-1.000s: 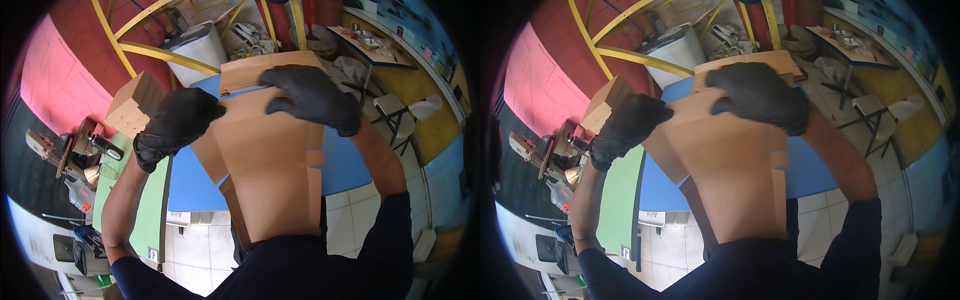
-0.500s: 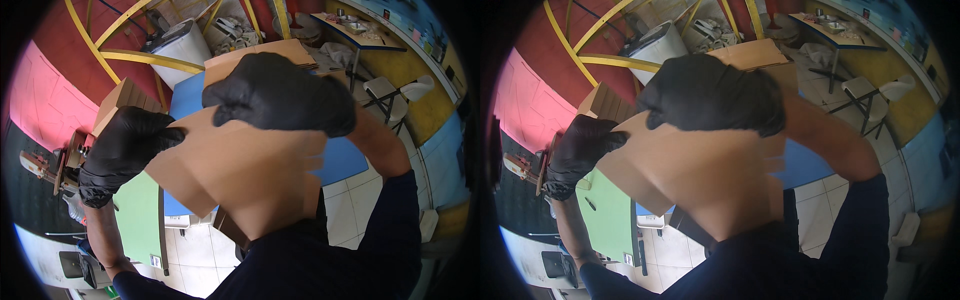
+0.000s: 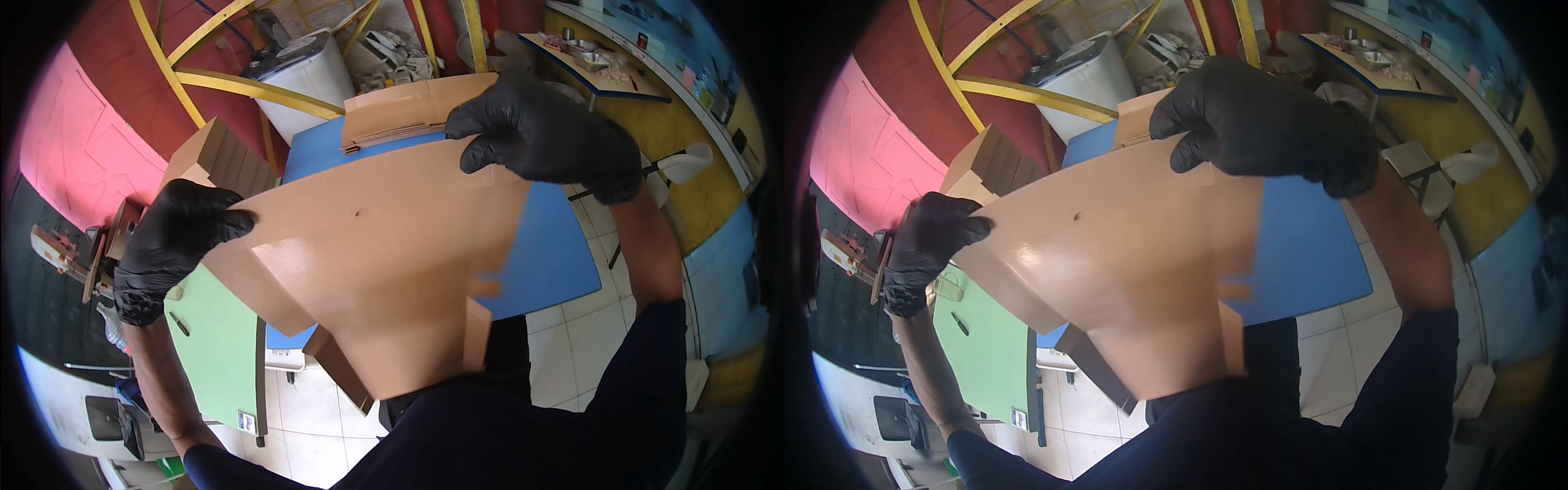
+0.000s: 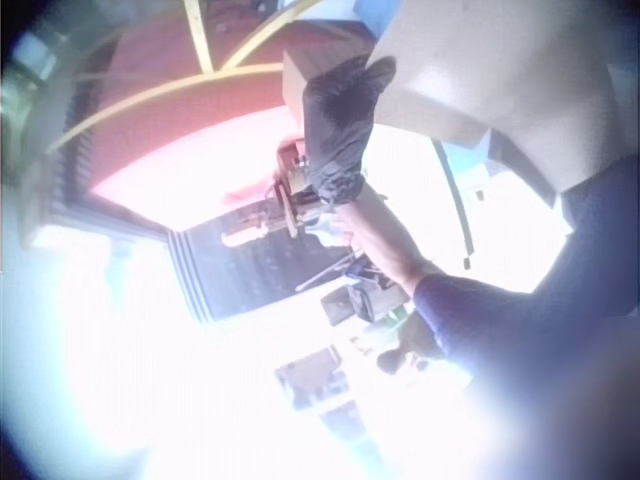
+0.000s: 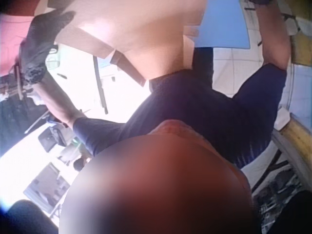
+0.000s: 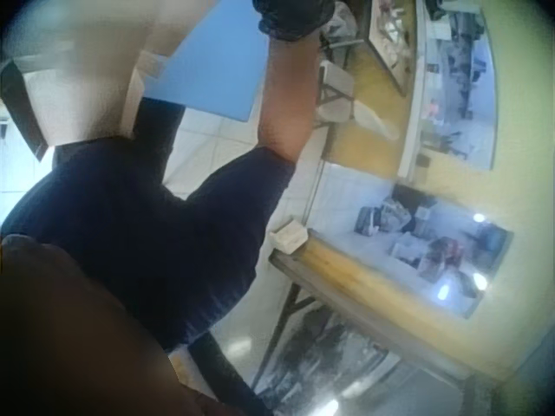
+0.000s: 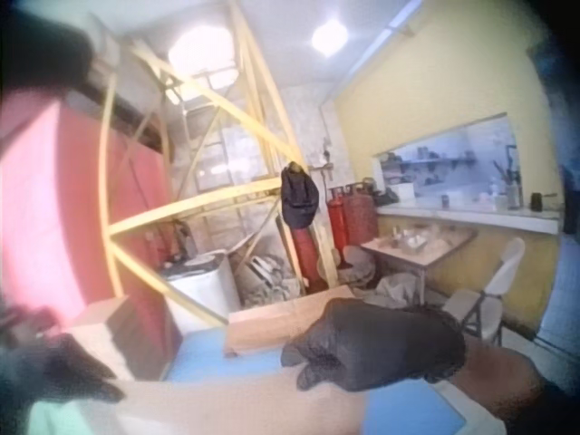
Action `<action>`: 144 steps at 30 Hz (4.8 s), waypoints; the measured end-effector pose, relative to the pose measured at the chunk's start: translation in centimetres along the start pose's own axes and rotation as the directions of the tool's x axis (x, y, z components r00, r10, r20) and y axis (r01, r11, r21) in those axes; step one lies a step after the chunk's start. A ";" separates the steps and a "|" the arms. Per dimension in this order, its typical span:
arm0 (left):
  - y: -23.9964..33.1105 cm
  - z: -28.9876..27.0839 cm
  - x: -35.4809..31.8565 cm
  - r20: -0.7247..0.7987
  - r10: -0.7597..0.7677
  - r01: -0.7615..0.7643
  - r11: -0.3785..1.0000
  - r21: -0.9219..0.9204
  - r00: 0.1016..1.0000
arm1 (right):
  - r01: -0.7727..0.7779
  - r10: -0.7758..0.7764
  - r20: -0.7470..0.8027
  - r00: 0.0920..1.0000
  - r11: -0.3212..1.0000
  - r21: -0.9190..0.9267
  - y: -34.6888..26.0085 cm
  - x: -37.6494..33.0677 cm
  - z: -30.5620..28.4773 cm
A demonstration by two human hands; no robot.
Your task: The person assembles flat cardboard boxes by folding and interlocking the flaps. They repeatedly pick up a flat box, fold the sides, and secure the tabs to form a finished box, then place it on a stack.
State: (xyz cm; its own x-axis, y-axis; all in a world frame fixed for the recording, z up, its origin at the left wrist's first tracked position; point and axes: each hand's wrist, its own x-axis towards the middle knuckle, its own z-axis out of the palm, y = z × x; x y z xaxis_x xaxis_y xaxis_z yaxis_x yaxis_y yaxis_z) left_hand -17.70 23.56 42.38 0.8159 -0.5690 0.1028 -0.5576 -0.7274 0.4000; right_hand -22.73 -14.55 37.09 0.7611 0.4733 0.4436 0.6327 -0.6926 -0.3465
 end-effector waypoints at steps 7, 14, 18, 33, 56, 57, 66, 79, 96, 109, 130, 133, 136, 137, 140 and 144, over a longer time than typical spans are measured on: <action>-6.7 0.2 -0.2 -0.026 0.075 -0.077 0.995 -0.060 0.997 | -0.026 0.029 -0.013 0.999 0.983 0.182 1.4 -1.6 -0.4; -10.8 0.5 0.7 -0.037 0.074 -0.082 0.948 -0.309 0.997 | 0.265 -0.342 -0.319 0.884 0.928 -0.262 2.7 -1.9 1.0; -9.2 1.0 0.9 -0.061 0.389 -0.383 0.845 -0.374 0.919 | 0.063 0.122 -0.543 0.831 0.949 0.310 4.9 -1.6 1.5; -4.0 5.8 3.8 -0.386 -0.071 -0.154 0.840 -0.521 0.920 | 0.122 0.149 -0.337 0.930 0.739 0.663 4.7 -2.9 -0.7; -7.3 16.4 3.9 -0.465 -0.215 -0.232 0.645 -0.728 0.859 | 0.070 0.500 -0.316 0.807 0.450 0.890 9.8 3.2 6.0; -6.8 18.1 3.8 -0.351 -0.258 -0.257 0.336 -0.906 0.900 | 0.092 0.512 -0.310 0.801 0.406 0.909 10.1 3.3 6.8; -6.0 20.1 7.8 -0.488 -0.516 -0.304 0.402 -0.864 0.704 | -0.064 0.378 -0.487 0.787 0.836 0.545 9.0 -3.0 12.2; -5.8 21.7 5.7 -0.387 -0.505 -0.256 0.312 -0.915 0.771 | 0.050 0.593 -0.326 0.736 0.432 0.901 8.6 -1.0 13.3; -7.7 18.0 5.3 -0.169 -0.287 -0.092 0.262 -0.961 0.943 | -0.229 0.569 -0.044 0.821 0.400 0.888 7.9 -1.5 13.2; -10.4 17.0 5.3 -0.088 -0.203 0.057 0.618 -0.784 0.975 | -0.333 0.463 0.033 0.886 0.585 0.739 11.5 -1.4 11.4; -10.6 27.7 4.8 0.050 -0.459 0.158 0.200 -0.967 0.887 | -0.237 0.592 0.144 0.793 0.081 0.968 13.4 -7.5 18.7; -11.0 29.6 4.3 0.142 -0.435 0.224 0.142 -0.964 0.889 | -0.396 0.663 0.200 0.721 0.157 0.905 13.0 -9.2 22.2; -11.6 31.9 3.5 0.242 -0.457 0.210 -0.119 -0.970 0.856 | -0.503 0.724 0.232 0.650 0.181 0.845 13.4 -10.1 24.2; -11.9 32.6 3.2 0.196 -0.462 0.191 -0.059 -0.980 0.865 | -0.508 0.736 0.228 0.638 0.180 0.842 13.5 -10.2 24.4; -12.7 34.6 2.8 0.105 -0.496 0.175 0.098 -0.980 0.862 | -0.501 0.722 0.246 0.647 0.159 0.850 13.6 -10.5 24.7; -14.3 36.3 3.2 0.154 -0.568 0.229 0.062 -0.971 0.808 | -0.491 0.761 0.316 0.566 0.003 0.871 12.7 -11.9 26.4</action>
State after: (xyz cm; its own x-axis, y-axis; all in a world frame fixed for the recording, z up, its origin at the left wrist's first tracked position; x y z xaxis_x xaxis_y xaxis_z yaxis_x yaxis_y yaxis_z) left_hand -12.60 18.22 3.94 0.9527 -0.1056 -0.2850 0.3009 0.1968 0.9331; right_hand -19.94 -14.66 5.61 0.9578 -0.0871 -0.2738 -0.2466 0.2400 -0.9389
